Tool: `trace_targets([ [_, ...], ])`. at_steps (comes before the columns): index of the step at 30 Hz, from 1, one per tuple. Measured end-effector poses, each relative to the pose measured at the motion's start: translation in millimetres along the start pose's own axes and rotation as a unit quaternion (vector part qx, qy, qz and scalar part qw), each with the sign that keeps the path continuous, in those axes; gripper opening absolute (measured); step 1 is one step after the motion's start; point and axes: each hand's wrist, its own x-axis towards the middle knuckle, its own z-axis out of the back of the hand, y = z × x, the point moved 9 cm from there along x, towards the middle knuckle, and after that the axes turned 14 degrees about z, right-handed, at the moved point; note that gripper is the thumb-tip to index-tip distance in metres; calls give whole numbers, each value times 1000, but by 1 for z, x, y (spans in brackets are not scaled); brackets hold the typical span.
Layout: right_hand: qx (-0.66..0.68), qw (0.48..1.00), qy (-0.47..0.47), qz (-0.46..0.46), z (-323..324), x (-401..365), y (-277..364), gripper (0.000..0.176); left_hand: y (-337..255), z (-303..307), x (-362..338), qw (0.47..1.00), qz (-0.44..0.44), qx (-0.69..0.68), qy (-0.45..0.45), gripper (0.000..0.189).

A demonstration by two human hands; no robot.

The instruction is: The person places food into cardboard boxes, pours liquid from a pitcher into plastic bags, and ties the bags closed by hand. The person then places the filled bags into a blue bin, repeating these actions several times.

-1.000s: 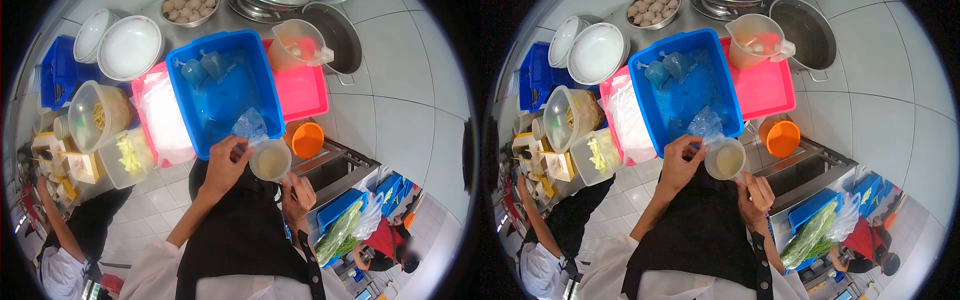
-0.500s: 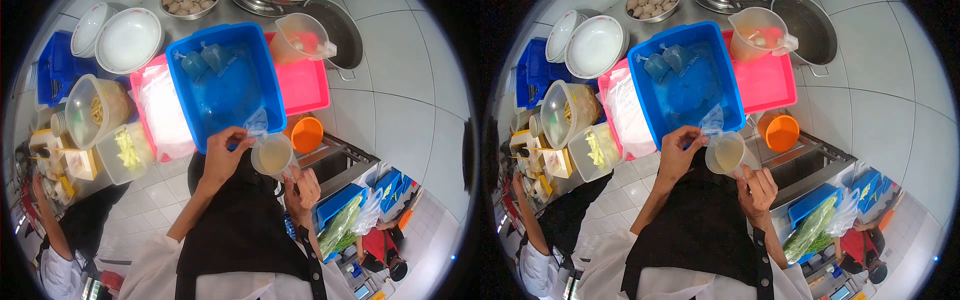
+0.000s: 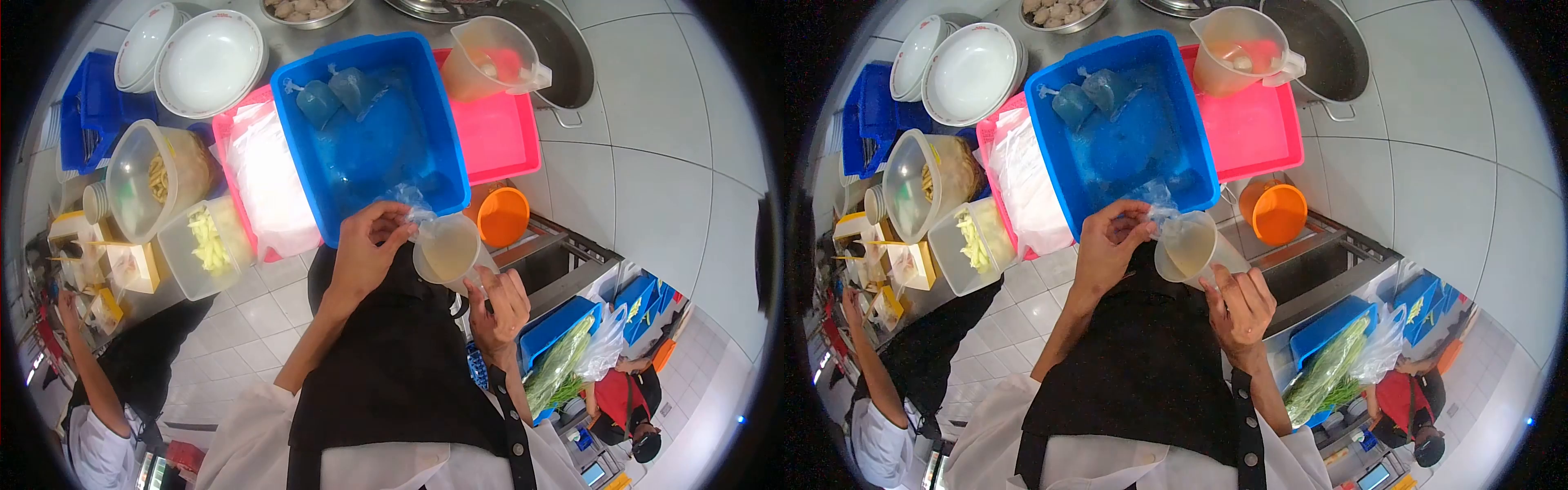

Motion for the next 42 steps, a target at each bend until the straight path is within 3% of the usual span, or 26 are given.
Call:
trace_targets([
  [12,7,1000,28,8,2,4,5,27,-6,6,-7,999,-20,17,-37,23],
  [26,-3,998,46,40,7,10,15,32,-7,18,-15,997,37,-51,-51,19],
  [42,7,998,38,44,8,14,20,32,-9,29,-28,995,49,-31,-77,15],
])
